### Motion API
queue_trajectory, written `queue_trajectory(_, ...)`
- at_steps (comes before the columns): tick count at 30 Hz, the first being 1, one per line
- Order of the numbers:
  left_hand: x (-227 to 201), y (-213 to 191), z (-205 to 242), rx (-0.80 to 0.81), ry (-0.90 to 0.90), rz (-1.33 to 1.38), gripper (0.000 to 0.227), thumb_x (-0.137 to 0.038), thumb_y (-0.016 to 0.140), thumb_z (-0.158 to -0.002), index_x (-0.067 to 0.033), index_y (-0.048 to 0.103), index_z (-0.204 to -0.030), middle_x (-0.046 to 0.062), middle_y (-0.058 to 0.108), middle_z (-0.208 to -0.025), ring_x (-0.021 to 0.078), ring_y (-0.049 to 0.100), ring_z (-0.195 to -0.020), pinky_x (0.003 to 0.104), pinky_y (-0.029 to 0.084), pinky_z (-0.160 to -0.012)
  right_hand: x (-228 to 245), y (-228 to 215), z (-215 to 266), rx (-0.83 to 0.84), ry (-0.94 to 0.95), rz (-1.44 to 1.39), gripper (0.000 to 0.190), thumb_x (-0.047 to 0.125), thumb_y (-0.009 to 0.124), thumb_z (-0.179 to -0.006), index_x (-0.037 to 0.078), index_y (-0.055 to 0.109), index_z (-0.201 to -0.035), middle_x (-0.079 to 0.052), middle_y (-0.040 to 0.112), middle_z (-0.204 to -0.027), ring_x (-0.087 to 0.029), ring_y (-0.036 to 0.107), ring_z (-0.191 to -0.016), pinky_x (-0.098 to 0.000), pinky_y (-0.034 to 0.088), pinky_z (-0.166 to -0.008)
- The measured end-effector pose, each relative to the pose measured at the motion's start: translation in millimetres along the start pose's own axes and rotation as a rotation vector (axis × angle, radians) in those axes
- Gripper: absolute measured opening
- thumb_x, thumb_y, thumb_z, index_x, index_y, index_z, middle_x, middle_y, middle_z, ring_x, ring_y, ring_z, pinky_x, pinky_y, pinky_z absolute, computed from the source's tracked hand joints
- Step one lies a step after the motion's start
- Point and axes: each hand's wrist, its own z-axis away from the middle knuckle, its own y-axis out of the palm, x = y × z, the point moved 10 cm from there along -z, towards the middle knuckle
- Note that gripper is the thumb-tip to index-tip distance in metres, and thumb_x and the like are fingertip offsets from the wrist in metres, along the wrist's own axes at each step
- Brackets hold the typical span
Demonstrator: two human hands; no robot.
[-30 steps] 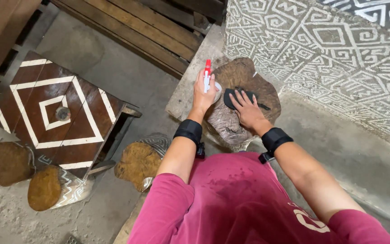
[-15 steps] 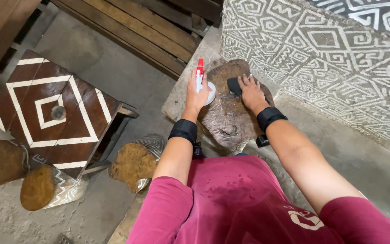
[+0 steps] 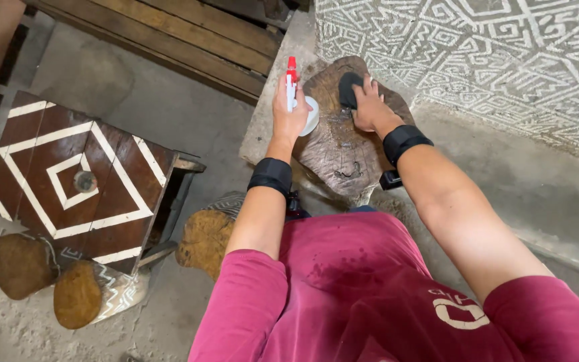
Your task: The person sprays a liquid onto a wooden table with white geometric patterns and wipes it with a black cloth. They then move to a round wooden stool and repeat the spray-and-wipe process.
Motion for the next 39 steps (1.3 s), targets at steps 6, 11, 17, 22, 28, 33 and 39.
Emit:
queue_trajectory(6, 27, 2, 0, 0.035, -0.023, 0.030, 0.017, -0.012, 0.057, -0.106, -0.0028, 0.058, -0.119, 0.014, 0.066, -0.091, 0.0220, 0.070, -0.055, 0.035, 0.056, -0.056, 50, 17, 14, 0.176, -0.105, 0.085, 0.105, 0.004, 0.061, -0.082, 0.021, 0.003, -0.168, -0.020, -0.007, -0.173, -0.052, 0.002, -0.155, -0.0628, 0.024, -0.121)
queue_trajectory(11, 8, 0, 5, 0.034, -0.038, 0.027, 0.019, -0.014, 0.055, -0.105, -0.0033, 0.058, -0.121, 0.016, 0.068, -0.095, 0.0222, 0.071, -0.057, 0.035, 0.057, -0.056, 84, 10, 26, 0.189, -0.140, 0.179, 0.095, 0.008, 0.058, -0.089, 0.028, 0.005, -0.166, -0.013, -0.007, -0.173, -0.048, -0.003, -0.156, -0.0628, 0.015, -0.122)
queue_trajectory(17, -2, -5, 6, 0.009, 0.049, -0.013, 0.020, -0.012, 0.055, -0.103, -0.0031, 0.058, -0.121, 0.017, 0.068, -0.102, 0.0241, 0.072, -0.060, 0.035, 0.059, -0.056, 49, 8, -16, 0.004, -0.121, 0.139, 0.096, 0.007, 0.061, -0.087, 0.024, 0.011, -0.167, -0.015, 0.000, -0.174, -0.044, 0.003, -0.159, -0.0588, 0.018, -0.125)
queue_trajectory(22, -1, -11, 7, -0.024, -0.061, -0.031, 0.020, -0.013, 0.055, -0.104, -0.0035, 0.059, -0.121, 0.016, 0.069, -0.098, 0.0245, 0.072, -0.057, 0.037, 0.058, -0.058, 31, -19, -36, -0.051, -0.027, 0.087, 0.094, 0.014, 0.064, -0.088, 0.019, 0.010, -0.166, -0.017, 0.001, -0.172, -0.046, 0.005, -0.157, -0.0600, 0.021, -0.123)
queue_trajectory(28, -9, -15, 15, -0.051, -0.045, 0.001, 0.021, -0.012, 0.055, -0.102, -0.0029, 0.057, -0.121, 0.016, 0.068, -0.102, 0.0261, 0.071, -0.060, 0.038, 0.058, -0.060, -29, 8, -92, 0.039, 0.119, 0.065, 0.109, 0.007, 0.063, -0.081, 0.023, 0.001, -0.169, -0.017, -0.005, -0.174, -0.052, 0.003, -0.156, -0.0624, 0.022, -0.122)
queue_trajectory(33, -6, -25, 19, -0.058, -0.099, -0.095, 0.025, -0.014, 0.057, -0.102, -0.0036, 0.054, -0.124, 0.020, 0.066, -0.095, 0.0283, 0.072, -0.064, 0.040, 0.057, -0.064, 11, -33, -77, 0.038, 0.214, -0.059, 0.099, 0.018, 0.059, -0.088, 0.028, 0.001, -0.168, -0.014, -0.007, -0.175, -0.051, -0.001, -0.158, -0.0694, 0.016, -0.122)
queue_trajectory(39, -12, -35, 26, -0.074, -0.077, -0.044, 0.025, -0.011, 0.053, -0.102, -0.0048, 0.055, -0.126, 0.019, 0.067, -0.106, 0.0288, 0.073, -0.066, 0.039, 0.058, -0.065, 64, -12, -69, 0.046, 0.001, 0.074, 0.101, 0.015, 0.062, -0.086, 0.028, 0.002, -0.166, -0.014, -0.010, -0.172, -0.044, -0.006, -0.156, -0.0667, 0.003, -0.122)
